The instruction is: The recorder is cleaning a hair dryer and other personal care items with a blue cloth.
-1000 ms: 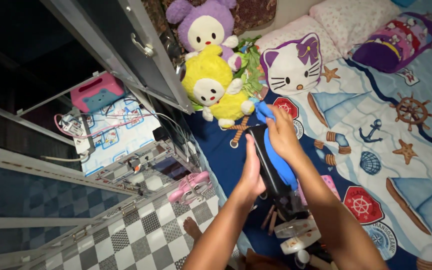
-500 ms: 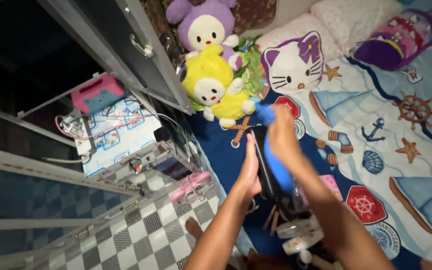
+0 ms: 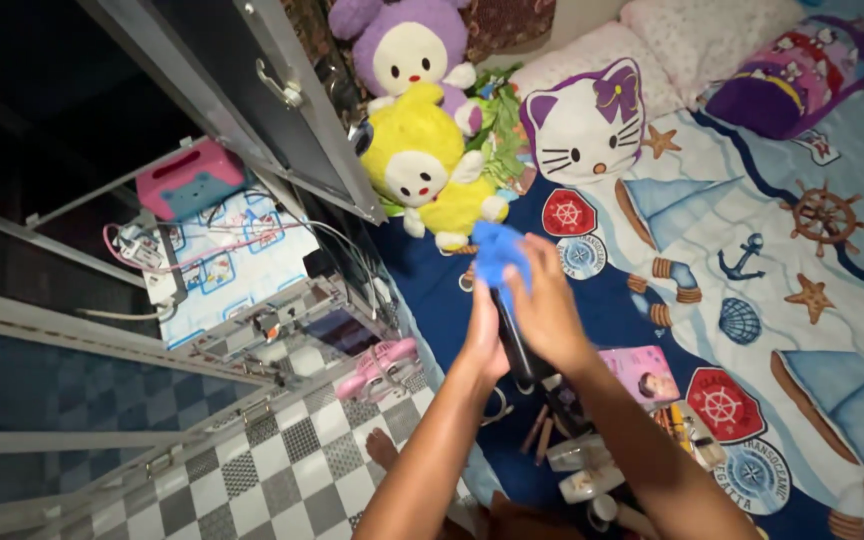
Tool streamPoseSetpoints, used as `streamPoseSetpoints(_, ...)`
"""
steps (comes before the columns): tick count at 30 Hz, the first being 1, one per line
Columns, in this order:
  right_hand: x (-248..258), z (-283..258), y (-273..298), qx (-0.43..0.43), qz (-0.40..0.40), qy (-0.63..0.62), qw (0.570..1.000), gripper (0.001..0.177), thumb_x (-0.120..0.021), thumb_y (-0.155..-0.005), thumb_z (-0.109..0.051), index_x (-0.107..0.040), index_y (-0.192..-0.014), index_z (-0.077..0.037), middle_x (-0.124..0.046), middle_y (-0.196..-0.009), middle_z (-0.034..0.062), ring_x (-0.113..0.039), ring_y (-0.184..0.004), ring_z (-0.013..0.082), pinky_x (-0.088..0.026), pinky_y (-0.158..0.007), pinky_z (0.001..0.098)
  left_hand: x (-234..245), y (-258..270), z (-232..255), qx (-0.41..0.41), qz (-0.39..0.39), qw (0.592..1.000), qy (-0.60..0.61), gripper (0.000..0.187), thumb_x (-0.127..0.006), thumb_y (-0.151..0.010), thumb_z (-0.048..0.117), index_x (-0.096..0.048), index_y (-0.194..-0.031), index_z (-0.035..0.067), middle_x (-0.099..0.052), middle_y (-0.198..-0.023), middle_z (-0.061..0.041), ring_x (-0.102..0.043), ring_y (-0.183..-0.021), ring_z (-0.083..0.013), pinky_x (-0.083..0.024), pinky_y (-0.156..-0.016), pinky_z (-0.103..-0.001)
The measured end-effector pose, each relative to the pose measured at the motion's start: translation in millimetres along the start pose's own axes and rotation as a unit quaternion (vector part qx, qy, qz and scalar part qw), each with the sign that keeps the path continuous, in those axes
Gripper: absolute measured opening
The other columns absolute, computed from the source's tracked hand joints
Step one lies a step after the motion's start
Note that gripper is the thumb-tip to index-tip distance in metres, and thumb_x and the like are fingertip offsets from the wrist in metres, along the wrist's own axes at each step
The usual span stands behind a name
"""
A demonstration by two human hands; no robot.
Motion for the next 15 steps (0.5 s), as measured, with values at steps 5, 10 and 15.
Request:
streamPoseSetpoints(5,0.7,114.9,-16.5,-0.208,0.053,-0.084,0.973,0.037,-0.054,-0.105,-0.022,-0.054,-0.139,-0.008,-0.071,-0.113,0.0206,-0.071,-0.106,0.0382,-0.053,-0.093,0.0436,5.8,11.4,-17.5,0.072,0.005,0.997,-0.032,0.075,-0.045,-0.104,0.08,-0.066,-0.135,0.015,-0.069,-0.106,-0.006,-0.066,-0.089,-0.0202,-0.054,-0.077,-0.037)
streamPoseSetpoints(10,82.3,38.8,-27.0,-0.03,0.171,-0.037,0.984,0.037,-0.056,-0.101,-0.007,-0.055,-0.137,0.0,-0.071,-0.116,0.0239,-0.071,-0.109,0.0402,-0.054,-0.096,0.0448,9.8,25.1,5.4,0.063,0.05,0.997,0.003,0.069,-0.046,-0.096,0.072,-0.066,-0.122,0.011,-0.073,-0.102,-0.006,-0.072,-0.091,-0.0203,-0.061,-0.083,-0.039)
streamPoseSetpoints(15,23.8,-77.3,7.3,0.011,-0.065,-0.013,0.998,0.065,-0.073,-0.074,-0.015,-0.06,-0.137,-0.014,-0.054,-0.135,0.0256,-0.056,-0.123,0.0457,-0.046,-0.102,0.0494,70.8,-29.0,-25.2,-0.048,-0.079,0.993,-0.076,0.074,-0.046,-0.103,0.072,-0.049,-0.141,0.009,-0.056,-0.131,-0.013,-0.055,-0.122,-0.0285,-0.048,-0.105,-0.044)
Point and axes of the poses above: each hand's wrist, its own y-axis away from the middle knuckle, its own x-axis out of the back of the hand, z = x × y, the point moved 9 cm from there along -y, towards the middle knuckle
